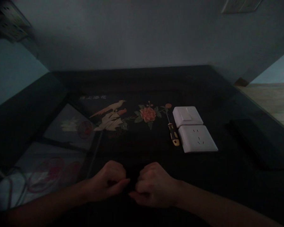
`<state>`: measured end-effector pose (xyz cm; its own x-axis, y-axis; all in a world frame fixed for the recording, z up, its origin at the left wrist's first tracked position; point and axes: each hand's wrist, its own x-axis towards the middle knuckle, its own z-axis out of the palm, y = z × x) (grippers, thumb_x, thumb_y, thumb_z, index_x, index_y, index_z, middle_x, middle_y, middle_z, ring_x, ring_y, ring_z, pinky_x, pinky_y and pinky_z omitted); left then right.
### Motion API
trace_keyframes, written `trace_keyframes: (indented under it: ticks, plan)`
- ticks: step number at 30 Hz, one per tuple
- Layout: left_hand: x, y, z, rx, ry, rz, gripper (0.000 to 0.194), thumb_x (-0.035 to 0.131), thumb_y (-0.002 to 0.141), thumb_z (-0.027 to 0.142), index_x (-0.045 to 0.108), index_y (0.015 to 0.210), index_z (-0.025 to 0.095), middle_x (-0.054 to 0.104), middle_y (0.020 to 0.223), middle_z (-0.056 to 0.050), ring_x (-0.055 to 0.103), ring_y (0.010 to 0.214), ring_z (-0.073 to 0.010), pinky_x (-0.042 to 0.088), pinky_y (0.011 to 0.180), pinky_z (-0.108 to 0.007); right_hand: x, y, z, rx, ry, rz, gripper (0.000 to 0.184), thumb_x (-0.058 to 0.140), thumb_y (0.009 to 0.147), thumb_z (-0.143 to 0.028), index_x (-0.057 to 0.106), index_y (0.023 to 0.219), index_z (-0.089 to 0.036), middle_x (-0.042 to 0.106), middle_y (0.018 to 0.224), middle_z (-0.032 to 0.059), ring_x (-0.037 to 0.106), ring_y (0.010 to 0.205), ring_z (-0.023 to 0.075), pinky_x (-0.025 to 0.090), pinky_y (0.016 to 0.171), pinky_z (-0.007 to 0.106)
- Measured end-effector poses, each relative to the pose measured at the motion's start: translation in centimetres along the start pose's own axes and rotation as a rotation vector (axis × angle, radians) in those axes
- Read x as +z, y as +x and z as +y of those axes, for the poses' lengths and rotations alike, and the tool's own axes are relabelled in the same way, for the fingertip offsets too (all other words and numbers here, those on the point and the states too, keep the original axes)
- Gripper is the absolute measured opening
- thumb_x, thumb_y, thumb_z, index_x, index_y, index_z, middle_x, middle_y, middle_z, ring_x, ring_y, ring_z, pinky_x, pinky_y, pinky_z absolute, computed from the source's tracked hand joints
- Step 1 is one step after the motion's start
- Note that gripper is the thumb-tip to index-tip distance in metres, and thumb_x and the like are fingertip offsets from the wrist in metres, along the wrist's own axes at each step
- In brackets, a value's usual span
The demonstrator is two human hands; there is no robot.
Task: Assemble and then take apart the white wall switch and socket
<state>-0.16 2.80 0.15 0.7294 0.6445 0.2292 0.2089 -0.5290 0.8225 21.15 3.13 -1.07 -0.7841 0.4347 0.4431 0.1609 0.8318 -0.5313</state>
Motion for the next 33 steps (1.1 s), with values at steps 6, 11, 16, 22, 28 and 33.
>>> trace_keyframes:
  ticks: [6, 11, 16, 22, 28, 33]
  plan:
    - [0.7, -0.3, -0.8, -0.026, 0.009, 0.032, 0.041, 0.047, 0.090, 0.014, 0.021, 0.059, 0.021, 0.024, 0.054, 0.008, 0.025, 0.047, -0.0077, 0.019, 0.048, -0.026, 0.3, -0.1, 0.3, 0.027, 0.038, -0.030, 0.040, 0.054, 0.090, -0.015, 0.039, 0.053, -0.021, 0.049, 0.046, -0.0053, 0.039, 0.045, 0.0106, 0.023, 0.051, 0.031]
    - [0.8, -0.2, -0.6, -0.018, 0.025, 0.088, 0.029, 0.046, 0.082, 0.004, 0.032, 0.062, 0.021, 0.036, 0.060, 0.006, 0.036, 0.054, -0.0090, 0.026, 0.051, -0.023, -0.3, 0.3, 0.0, 0.089, 0.134, -0.034, 0.039, 0.054, 0.087, -0.011, 0.032, 0.057, -0.022, 0.041, 0.048, -0.0070, 0.037, 0.048, 0.0099, 0.025, 0.051, 0.028]
    - [-0.1, 0.1, 0.1, -0.029, 0.014, 0.163, 0.019, 0.045, 0.075, 0.001, 0.053, 0.073, 0.018, 0.060, 0.090, -0.007, 0.056, 0.086, -0.0164, 0.044, 0.071, -0.025, -1.6, 0.9, -0.4, 0.218, 0.247, 0.041, 0.014, 0.056, 0.084, -0.014, 0.048, 0.076, -0.022, 0.055, 0.070, -0.0023, 0.051, 0.061, 0.0106, 0.039, 0.055, 0.021]
    - [0.1, -0.6, -0.9, 0.047, -0.008, 0.051, 0.032, 0.039, 0.072, -0.001, 0.036, 0.048, 0.019, 0.044, 0.049, 0.002, 0.047, 0.052, -0.0118, 0.034, 0.060, -0.028, -1.6, 0.9, -0.1, 0.250, 0.307, 0.112, 0.031, 0.043, 0.071, 0.002, 0.057, 0.087, -0.021, 0.063, 0.081, 0.0022, 0.060, 0.075, 0.0144, 0.049, 0.066, 0.025]
    - [0.2, -0.9, -0.4, 0.001, 0.016, 0.031, 0.030, 0.039, 0.072, 0.001, 0.032, 0.049, 0.020, 0.038, 0.048, 0.004, 0.040, 0.048, -0.0115, 0.032, 0.059, -0.029, -1.0, 0.4, 0.4, 0.154, 0.310, 0.086, 0.032, 0.037, 0.072, 0.005, 0.054, 0.065, -0.021, 0.061, 0.066, 0.0001, 0.058, 0.067, 0.0136, 0.044, 0.063, 0.026]
    - [0.2, -0.5, -0.5, -0.045, 0.045, -0.009, 0.032, 0.038, 0.072, -0.002, 0.032, 0.049, 0.020, 0.039, 0.048, 0.005, 0.042, 0.049, -0.0109, 0.033, 0.058, -0.027, -0.4, -0.2, 0.7, 0.091, 0.275, 0.015, 0.027, 0.039, 0.068, 0.000, 0.040, 0.052, -0.022, 0.044, 0.051, -0.0045, 0.042, 0.051, 0.0117, 0.033, 0.053, 0.026]
